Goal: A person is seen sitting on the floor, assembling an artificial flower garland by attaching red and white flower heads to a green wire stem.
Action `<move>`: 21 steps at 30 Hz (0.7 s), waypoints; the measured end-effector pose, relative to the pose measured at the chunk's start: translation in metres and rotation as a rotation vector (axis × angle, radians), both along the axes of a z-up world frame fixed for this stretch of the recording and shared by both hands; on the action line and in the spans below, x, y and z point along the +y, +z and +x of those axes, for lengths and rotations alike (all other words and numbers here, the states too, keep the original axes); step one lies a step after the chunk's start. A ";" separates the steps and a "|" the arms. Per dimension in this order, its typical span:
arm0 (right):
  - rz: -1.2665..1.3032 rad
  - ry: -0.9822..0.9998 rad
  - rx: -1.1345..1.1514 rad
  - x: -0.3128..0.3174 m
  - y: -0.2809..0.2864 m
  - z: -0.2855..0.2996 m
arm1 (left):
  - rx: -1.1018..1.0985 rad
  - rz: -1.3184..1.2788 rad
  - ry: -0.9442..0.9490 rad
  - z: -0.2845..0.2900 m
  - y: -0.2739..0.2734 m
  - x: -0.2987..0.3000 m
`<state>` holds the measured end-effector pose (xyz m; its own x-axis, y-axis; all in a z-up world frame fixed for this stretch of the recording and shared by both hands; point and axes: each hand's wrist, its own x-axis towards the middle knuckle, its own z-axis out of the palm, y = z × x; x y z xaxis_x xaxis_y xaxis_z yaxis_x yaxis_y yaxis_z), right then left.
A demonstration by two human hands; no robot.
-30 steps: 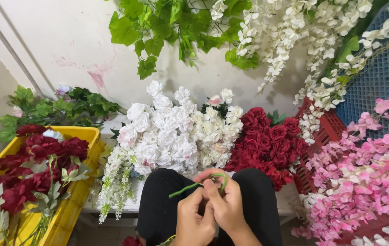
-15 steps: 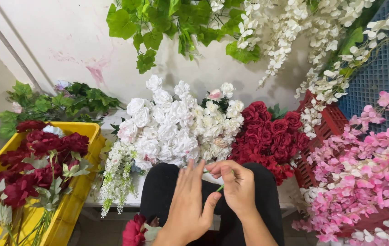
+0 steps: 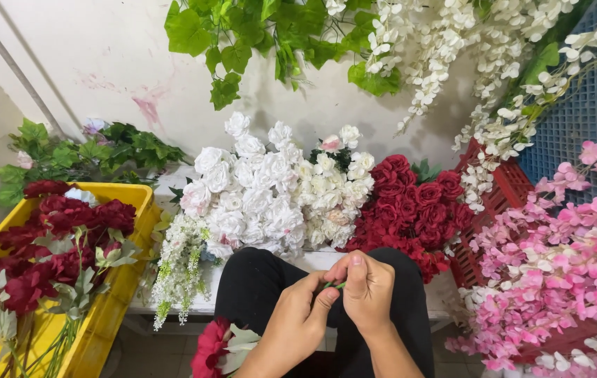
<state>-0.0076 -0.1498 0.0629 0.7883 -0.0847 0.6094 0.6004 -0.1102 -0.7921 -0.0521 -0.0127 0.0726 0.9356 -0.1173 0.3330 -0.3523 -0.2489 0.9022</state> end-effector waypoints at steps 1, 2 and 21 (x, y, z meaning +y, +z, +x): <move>0.000 -0.001 0.000 0.000 -0.001 0.001 | 0.000 0.000 -0.001 0.001 -0.001 0.000; 0.001 -0.008 -0.021 0.000 -0.002 0.001 | 0.099 -0.030 -0.014 0.001 -0.002 -0.001; 0.074 0.055 -0.080 -0.002 -0.008 -0.004 | 0.354 -0.449 -0.342 0.015 -0.042 0.002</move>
